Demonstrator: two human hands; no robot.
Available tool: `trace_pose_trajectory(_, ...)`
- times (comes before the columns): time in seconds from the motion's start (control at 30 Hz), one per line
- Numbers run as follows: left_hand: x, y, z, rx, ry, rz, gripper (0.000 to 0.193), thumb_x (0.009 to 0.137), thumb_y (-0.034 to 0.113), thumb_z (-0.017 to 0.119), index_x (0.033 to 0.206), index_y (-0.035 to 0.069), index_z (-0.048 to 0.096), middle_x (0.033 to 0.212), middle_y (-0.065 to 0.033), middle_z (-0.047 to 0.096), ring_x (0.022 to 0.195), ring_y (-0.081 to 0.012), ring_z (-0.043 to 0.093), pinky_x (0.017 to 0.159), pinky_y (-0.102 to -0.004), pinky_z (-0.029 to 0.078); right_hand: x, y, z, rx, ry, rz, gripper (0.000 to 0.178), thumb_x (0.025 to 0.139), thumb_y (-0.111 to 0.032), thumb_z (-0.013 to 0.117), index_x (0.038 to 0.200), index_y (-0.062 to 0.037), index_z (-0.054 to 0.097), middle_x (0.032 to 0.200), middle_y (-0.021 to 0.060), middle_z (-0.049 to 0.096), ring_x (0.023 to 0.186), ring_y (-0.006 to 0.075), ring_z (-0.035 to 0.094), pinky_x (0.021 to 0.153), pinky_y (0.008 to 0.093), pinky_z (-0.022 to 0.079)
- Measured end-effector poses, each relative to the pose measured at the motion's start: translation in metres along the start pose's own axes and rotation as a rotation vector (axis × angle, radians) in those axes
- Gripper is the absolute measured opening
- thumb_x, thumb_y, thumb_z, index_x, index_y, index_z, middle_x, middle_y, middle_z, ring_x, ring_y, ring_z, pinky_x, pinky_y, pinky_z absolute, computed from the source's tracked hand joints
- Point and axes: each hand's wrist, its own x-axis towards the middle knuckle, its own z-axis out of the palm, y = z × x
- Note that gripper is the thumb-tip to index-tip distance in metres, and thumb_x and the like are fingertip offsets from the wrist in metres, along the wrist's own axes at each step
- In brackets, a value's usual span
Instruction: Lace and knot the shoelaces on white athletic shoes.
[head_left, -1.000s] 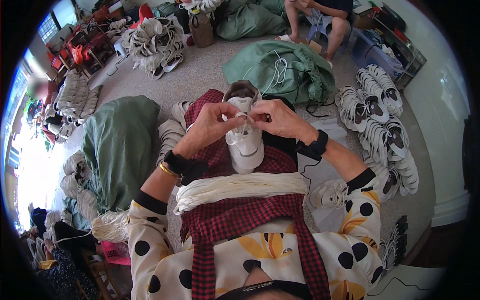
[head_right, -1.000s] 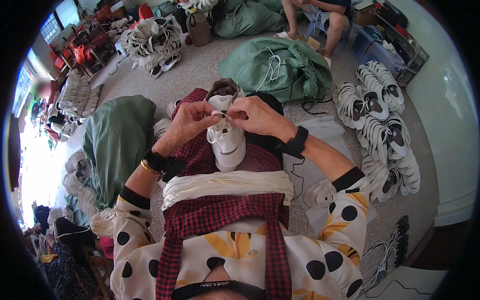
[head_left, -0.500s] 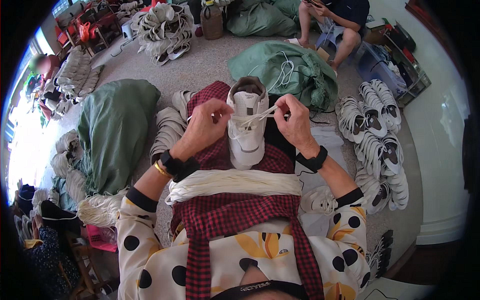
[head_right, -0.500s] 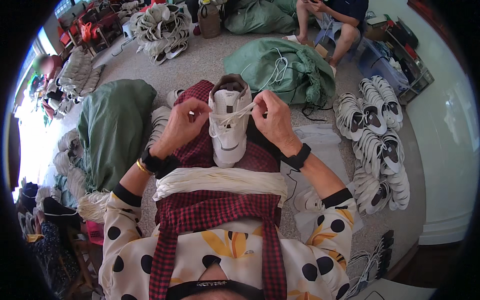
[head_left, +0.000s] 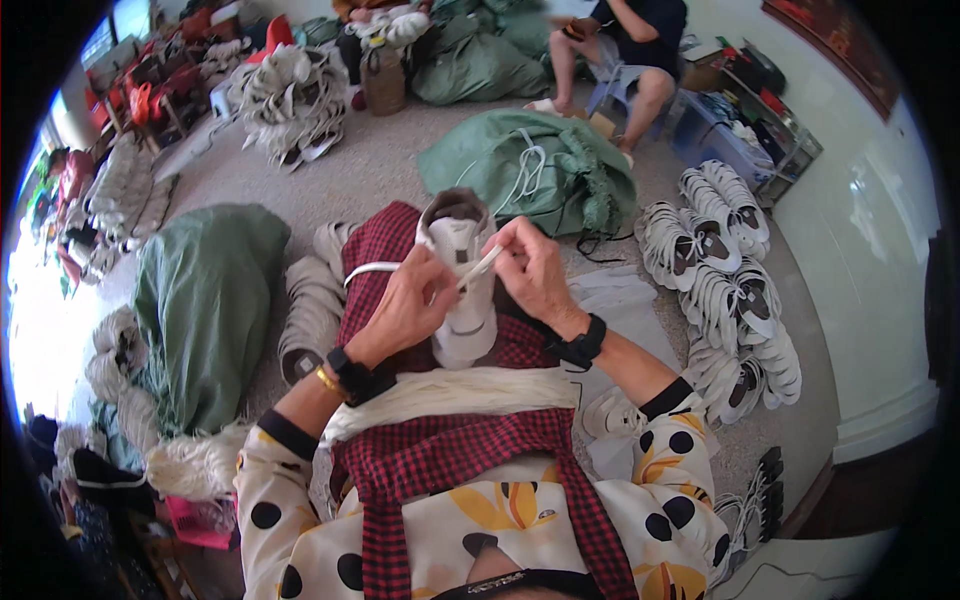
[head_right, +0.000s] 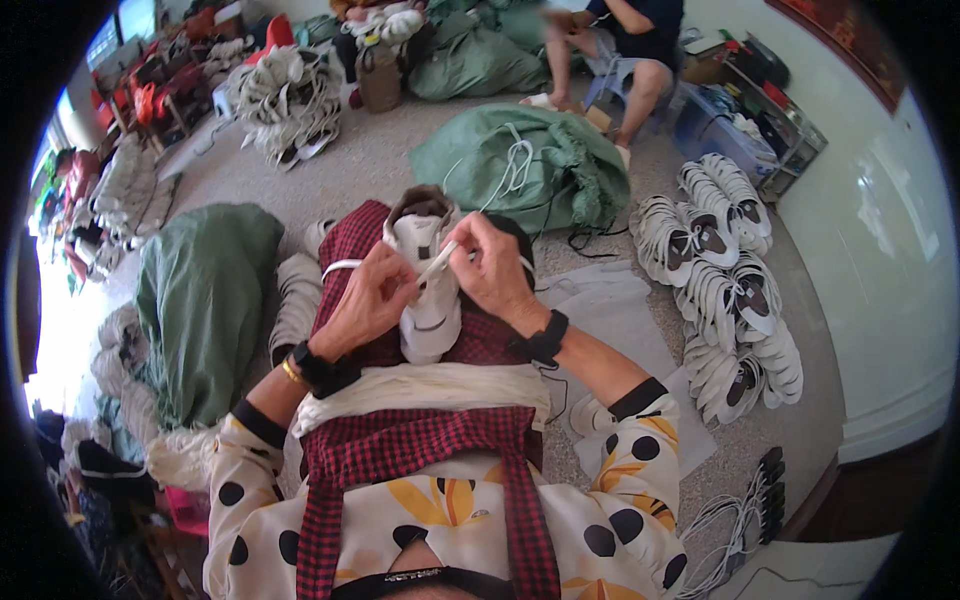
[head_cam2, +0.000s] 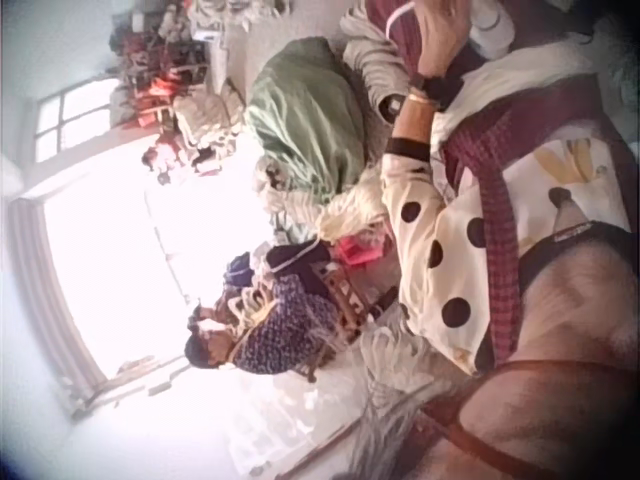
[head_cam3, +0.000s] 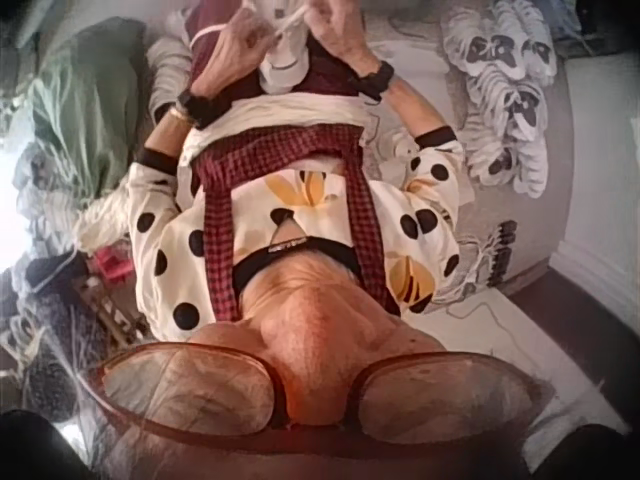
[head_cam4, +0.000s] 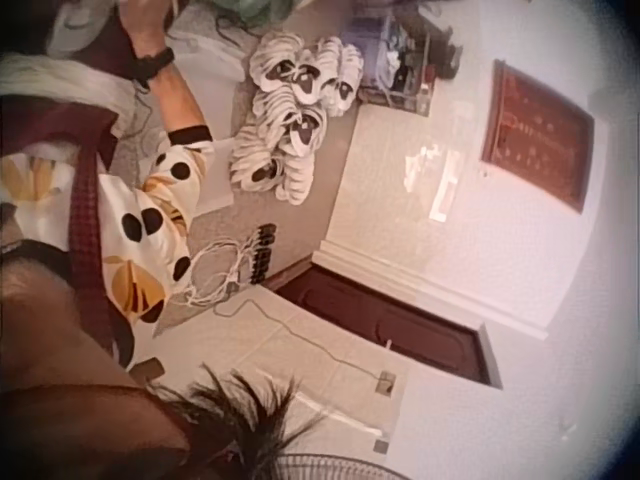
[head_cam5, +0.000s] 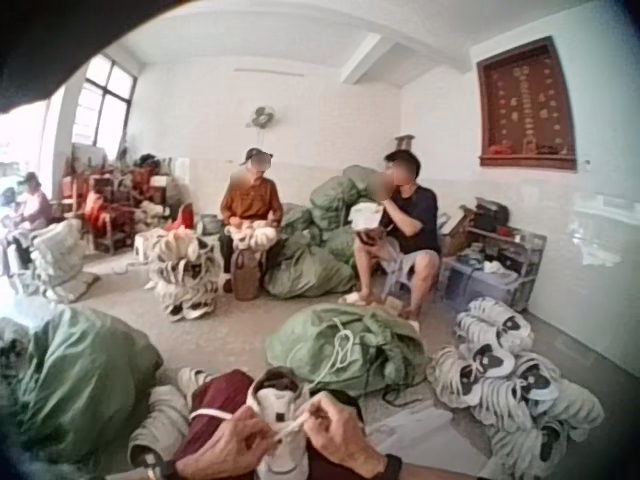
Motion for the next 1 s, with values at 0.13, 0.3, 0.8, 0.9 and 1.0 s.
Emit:
trace_pose_trajectory(0.13,-0.005,-0.011,-0.001,-0.013,-0.069,0.18,0.012,0.086,0.005,0.061,0.096,0.001,0.055,0.094,-0.0101,0.048,0.073,-0.0159,0.051,0.059,-0.029,0.04,-0.001,0.004,0.008,-0.205,0.078,-0.234,0.008,0.086,-0.007,0.054,0.092,-0.0015,0.052,0.08,0.0065,0.064,0.069,0.0122,0.061,0.061,0.0278,0.049)
trace_pose_trajectory(0.3,-0.004,0.004,-0.011,-0.196,-0.145,-0.177,0.009,0.088,0.0,0.057,0.096,0.0,0.055,0.076,-0.0052,0.056,0.067,-0.0106,0.052,0.061,-0.0262,0.043,-0.007,-0.012,0.016,-0.058,0.04,-0.182,0.016,0.08,-0.001,0.062,0.095,-0.0021,0.055,0.079,0.0091,0.058,0.067,0.0191,0.061,0.058,0.0318,0.048)
trace_pose_trajectory(0.8,0.006,-0.021,-0.03,0.099,0.144,-0.047,0.018,0.09,0.007,0.06,0.106,0.0,0.061,0.091,-0.0113,0.065,0.086,-0.0206,0.063,0.069,-0.0303,0.05,0.003,0.011,-0.008,-0.471,0.165,-0.364,0.015,0.074,0.003,0.058,0.087,-0.0036,0.055,0.073,0.0124,0.057,0.067,0.0316,0.061,0.059,0.0404,0.05)
trace_pose_trajectory(0.9,0.002,-0.018,-0.034,0.059,0.034,-0.146,0.015,0.087,0.011,0.065,0.095,-0.001,0.062,0.079,-0.0108,0.064,0.071,-0.0186,0.06,0.064,-0.0322,0.049,0.003,0.009,-0.006,-0.532,0.169,-0.421,0.015,0.074,0.004,0.058,0.087,-0.0043,0.056,0.073,0.0112,0.058,0.067,0.0309,0.061,0.059,0.04,0.05)
trace_pose_trajectory(1.0,0.005,-0.026,-0.045,-0.031,0.006,-0.18,0.019,0.084,0.017,0.07,0.082,-0.001,0.066,0.062,-0.0077,0.06,0.055,-0.0136,0.052,0.056,-0.0312,0.044,-0.002,0.009,-0.004,-0.533,0.144,-0.406,0.015,0.074,0.004,0.058,0.087,-0.0049,0.057,0.072,0.0101,0.058,0.067,0.0294,0.061,0.059,0.0401,0.05)
